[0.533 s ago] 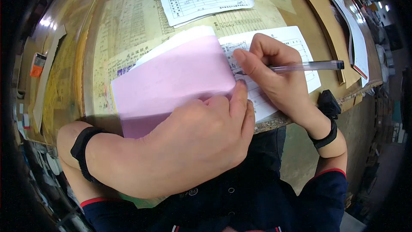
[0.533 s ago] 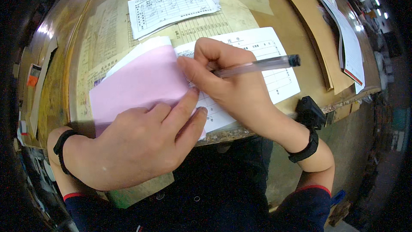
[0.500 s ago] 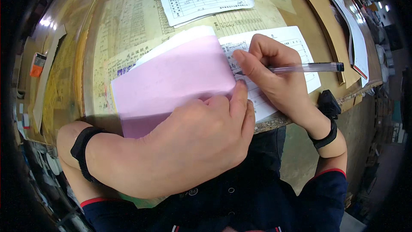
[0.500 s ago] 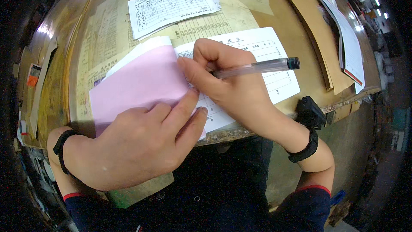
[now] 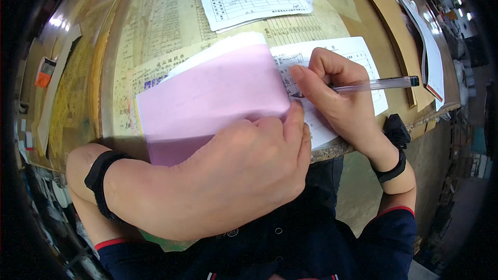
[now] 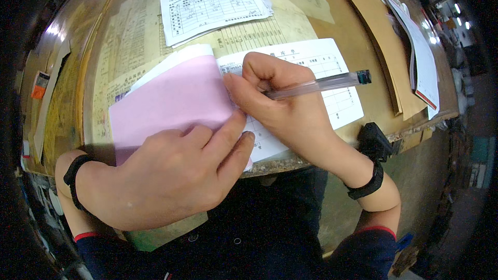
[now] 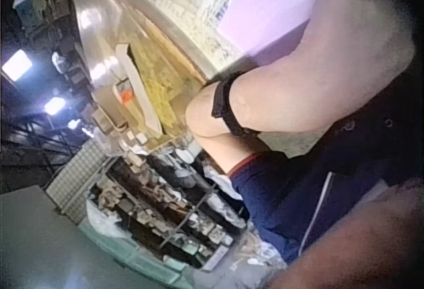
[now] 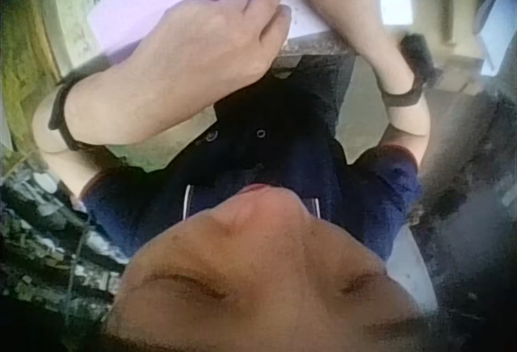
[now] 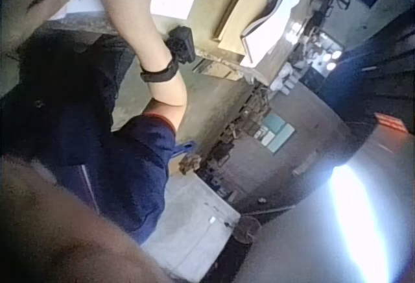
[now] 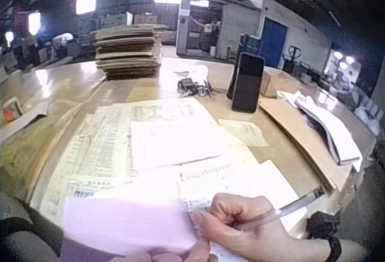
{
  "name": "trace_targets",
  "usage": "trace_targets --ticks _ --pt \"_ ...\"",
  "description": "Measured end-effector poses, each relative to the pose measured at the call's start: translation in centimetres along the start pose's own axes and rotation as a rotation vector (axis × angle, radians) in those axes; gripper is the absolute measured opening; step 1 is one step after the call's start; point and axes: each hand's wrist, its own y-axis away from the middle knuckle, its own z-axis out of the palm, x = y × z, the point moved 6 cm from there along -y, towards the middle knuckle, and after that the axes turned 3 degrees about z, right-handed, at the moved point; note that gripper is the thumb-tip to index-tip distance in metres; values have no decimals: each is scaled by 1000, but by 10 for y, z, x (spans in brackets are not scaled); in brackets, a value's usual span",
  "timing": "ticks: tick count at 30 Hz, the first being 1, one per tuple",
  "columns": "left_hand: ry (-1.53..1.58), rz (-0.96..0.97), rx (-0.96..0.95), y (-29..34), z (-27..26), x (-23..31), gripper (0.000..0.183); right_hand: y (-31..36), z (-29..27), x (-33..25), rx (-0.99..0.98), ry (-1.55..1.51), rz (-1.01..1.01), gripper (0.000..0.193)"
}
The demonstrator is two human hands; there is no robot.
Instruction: Fill out, check, and organize production log forms and work orders at a workstation.
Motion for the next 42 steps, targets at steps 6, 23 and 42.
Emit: trace_targets --ticks 6,23,42 --pt "14 23 5 0 1 0 37 -1 0 1 -23 -20 30 34" --pt "-8 21 9 0 0 1 36 0 -1 -1 0 -40 6 32" --pt "14 7 33 0 0 0 35 -1 -3 -2 53 11 -25 32"
